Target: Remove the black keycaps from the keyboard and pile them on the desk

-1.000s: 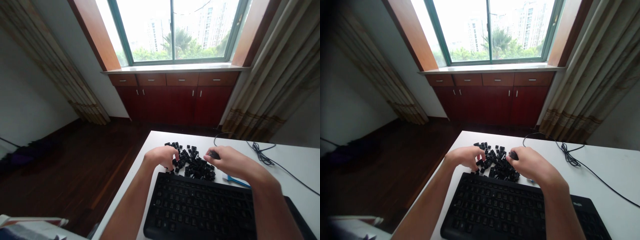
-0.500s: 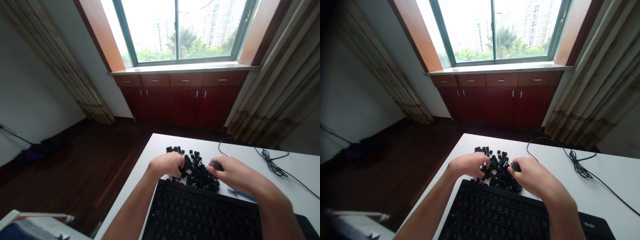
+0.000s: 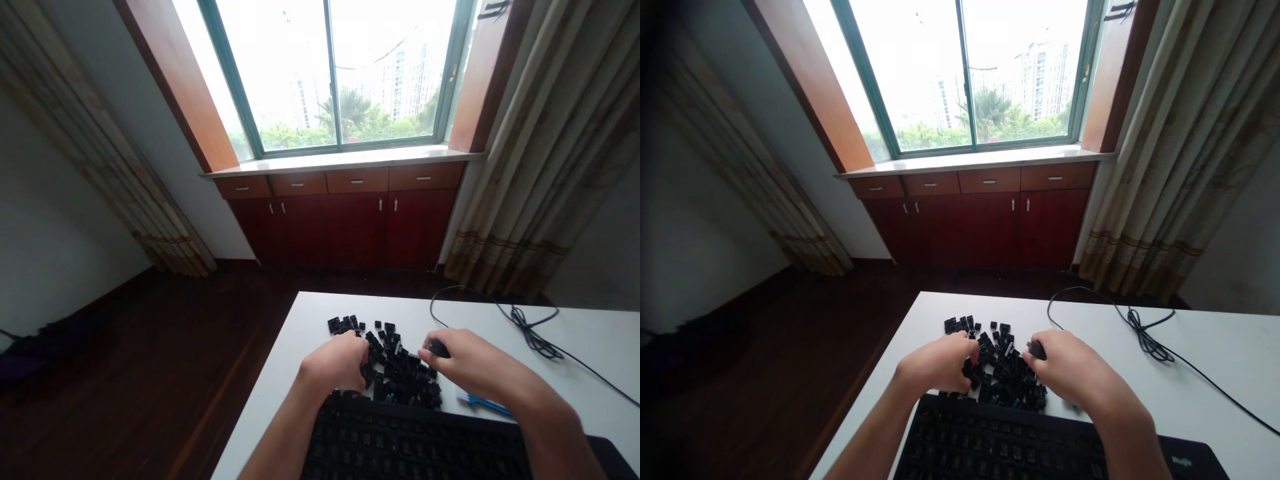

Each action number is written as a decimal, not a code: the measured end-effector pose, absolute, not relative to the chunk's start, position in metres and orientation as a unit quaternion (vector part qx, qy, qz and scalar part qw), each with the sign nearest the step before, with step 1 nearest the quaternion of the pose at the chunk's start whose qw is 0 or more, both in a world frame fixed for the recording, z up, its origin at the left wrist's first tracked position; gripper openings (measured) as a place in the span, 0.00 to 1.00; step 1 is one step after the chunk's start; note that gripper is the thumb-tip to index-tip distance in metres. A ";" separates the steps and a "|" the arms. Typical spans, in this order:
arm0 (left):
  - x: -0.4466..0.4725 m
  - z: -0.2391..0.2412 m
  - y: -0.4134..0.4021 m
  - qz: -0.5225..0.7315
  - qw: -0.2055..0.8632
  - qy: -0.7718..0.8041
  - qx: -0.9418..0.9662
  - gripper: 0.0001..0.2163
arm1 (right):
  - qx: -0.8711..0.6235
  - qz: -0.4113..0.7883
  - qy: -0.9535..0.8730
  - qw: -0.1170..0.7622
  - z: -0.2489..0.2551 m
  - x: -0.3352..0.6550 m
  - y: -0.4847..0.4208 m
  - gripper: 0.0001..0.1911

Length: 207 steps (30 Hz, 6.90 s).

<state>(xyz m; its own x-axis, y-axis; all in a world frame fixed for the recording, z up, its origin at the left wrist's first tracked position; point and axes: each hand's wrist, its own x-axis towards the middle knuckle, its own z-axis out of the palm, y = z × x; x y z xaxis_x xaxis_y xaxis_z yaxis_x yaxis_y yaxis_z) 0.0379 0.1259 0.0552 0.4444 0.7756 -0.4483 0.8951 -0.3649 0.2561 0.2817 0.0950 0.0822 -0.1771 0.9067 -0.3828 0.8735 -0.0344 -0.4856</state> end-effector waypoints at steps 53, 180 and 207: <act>0.034 0.045 0.138 -0.135 0.228 0.465 0.844 0.16 | -0.685 0.310 -0.659 0.015 0.089 0.278 0.092 0.13; 0.002 0.043 0.165 0.236 0.728 0.270 0.585 0.17 | -0.509 0.304 -0.742 0.313 0.069 0.231 0.105 0.06; -0.011 0.076 0.156 0.063 0.526 0.351 0.772 0.11 | -0.486 0.271 -0.811 0.178 0.069 0.244 0.105 0.10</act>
